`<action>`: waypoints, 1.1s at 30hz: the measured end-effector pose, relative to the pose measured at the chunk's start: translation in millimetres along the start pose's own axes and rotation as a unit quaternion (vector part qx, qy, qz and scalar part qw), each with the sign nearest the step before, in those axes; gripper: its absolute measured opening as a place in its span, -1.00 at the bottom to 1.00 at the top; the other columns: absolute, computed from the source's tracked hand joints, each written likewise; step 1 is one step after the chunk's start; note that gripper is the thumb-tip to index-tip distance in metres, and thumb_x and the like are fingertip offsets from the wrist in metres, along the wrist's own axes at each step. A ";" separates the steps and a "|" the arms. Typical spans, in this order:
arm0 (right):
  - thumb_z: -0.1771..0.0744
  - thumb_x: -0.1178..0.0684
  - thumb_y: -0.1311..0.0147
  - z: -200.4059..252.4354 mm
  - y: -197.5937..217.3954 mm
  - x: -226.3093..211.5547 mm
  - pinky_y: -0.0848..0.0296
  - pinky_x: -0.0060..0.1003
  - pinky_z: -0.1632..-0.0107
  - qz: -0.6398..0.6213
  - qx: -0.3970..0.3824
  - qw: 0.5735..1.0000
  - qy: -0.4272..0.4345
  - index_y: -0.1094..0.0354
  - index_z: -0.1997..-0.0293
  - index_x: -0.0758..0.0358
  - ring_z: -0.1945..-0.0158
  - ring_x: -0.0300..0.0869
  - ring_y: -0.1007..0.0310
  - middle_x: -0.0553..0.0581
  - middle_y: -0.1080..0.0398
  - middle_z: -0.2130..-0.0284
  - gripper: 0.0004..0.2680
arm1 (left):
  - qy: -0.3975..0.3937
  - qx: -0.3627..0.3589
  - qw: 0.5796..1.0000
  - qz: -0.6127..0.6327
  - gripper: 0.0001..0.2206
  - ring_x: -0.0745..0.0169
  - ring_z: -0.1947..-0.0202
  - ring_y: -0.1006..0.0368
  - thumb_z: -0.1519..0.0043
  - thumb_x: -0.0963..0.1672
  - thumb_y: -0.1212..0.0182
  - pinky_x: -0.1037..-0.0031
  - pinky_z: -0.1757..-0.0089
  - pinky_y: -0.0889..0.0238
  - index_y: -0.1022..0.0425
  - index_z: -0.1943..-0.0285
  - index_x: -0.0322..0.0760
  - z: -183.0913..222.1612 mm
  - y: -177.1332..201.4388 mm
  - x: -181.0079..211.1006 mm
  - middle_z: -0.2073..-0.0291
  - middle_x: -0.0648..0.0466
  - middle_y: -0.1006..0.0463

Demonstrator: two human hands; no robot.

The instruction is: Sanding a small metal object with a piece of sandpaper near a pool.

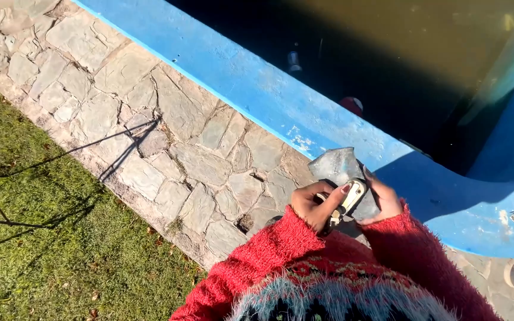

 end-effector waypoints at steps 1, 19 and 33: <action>-0.25 -0.33 -0.14 9.2 -29.6 -5.9 -0.31 0.03 -0.15 -0.001 -0.079 0.994 0.079 -0.12 -0.32 0.29 -0.17 0.03 -0.38 0.32 -0.33 -0.15 -0.39 | 0.041 -0.040 0.998 0.029 -0.72 0.51 0.54 -0.40 -0.29 -0.04 -0.34 0.59 0.48 -0.21 -0.63 0.28 -0.40 0.2 2.5 -2.9 0.56 0.09 -0.56; -0.38 -0.28 -0.13 94.7 -65.6 18.0 -0.33 -0.19 0.21 -0.115 -0.156 0.924 0.329 -0.27 -0.28 0.31 0.27 -0.07 -0.28 0.18 -0.32 0.27 -0.53 | 0.032 -0.278 0.960 0.014 -0.77 0.52 0.55 -0.39 -0.24 -0.10 -0.37 0.55 0.47 -0.24 -0.57 0.41 -0.36 29.0 7.0 -61.8 0.57 0.14 -0.52; -0.40 -0.13 -0.06 148.9 -32.9 -0.9 -0.15 -0.29 0.12 0.010 -0.203 0.903 0.379 -0.38 -0.14 0.24 0.36 -0.26 -0.13 -0.01 -0.25 0.47 -0.71 | 0.150 -0.233 0.945 0.172 -0.72 0.44 0.34 -0.53 -0.34 -0.04 -0.29 0.57 0.25 -0.38 -0.67 0.05 -0.40 20.5 -23.4 -42.4 0.30 0.02 -0.69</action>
Point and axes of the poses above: each hand's wrist, its own z-axis away from the middle knuckle, its own y-axis out of the back of the hand, x = y × z, the point moved 3 cm from there along -z, towards the middle knuckle
